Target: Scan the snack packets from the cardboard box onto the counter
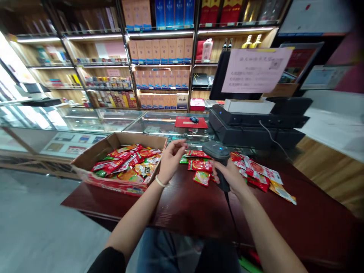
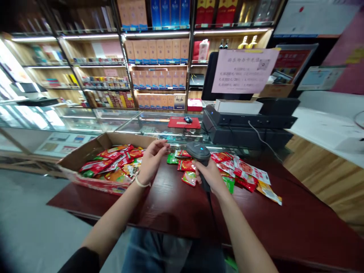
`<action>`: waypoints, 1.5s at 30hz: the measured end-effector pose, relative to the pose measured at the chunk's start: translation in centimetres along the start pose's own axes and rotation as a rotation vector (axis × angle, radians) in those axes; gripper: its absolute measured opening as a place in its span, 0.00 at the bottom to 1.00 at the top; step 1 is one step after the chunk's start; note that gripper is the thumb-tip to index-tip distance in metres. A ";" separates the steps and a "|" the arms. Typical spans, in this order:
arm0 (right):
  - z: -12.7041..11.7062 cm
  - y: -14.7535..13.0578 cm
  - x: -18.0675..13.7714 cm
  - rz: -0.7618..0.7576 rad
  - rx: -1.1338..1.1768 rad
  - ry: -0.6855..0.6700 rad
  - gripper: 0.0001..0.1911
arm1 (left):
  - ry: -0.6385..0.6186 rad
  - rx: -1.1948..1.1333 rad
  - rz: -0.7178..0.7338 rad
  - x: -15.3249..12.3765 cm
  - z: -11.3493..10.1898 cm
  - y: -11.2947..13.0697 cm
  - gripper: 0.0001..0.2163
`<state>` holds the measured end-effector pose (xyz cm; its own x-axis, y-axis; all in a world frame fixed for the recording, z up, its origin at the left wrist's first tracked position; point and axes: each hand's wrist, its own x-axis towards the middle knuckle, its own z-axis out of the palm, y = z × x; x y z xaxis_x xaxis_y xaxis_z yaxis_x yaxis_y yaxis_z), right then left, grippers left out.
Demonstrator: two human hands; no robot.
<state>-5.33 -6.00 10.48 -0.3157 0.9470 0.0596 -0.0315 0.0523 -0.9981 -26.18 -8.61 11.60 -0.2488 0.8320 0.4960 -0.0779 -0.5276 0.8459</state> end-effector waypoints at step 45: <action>13.3 -0.6 7.4 -0.023 0.199 -0.300 0.17 | 0.024 1.493 -0.102 5.6 -29.5 -1.4 0.09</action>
<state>-20.23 -3.19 11.73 -0.5762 0.8095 0.1126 -0.2164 -0.0183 -0.9761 -55.90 -8.30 7.44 -0.3200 0.8427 0.4330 0.9330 0.2009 0.2986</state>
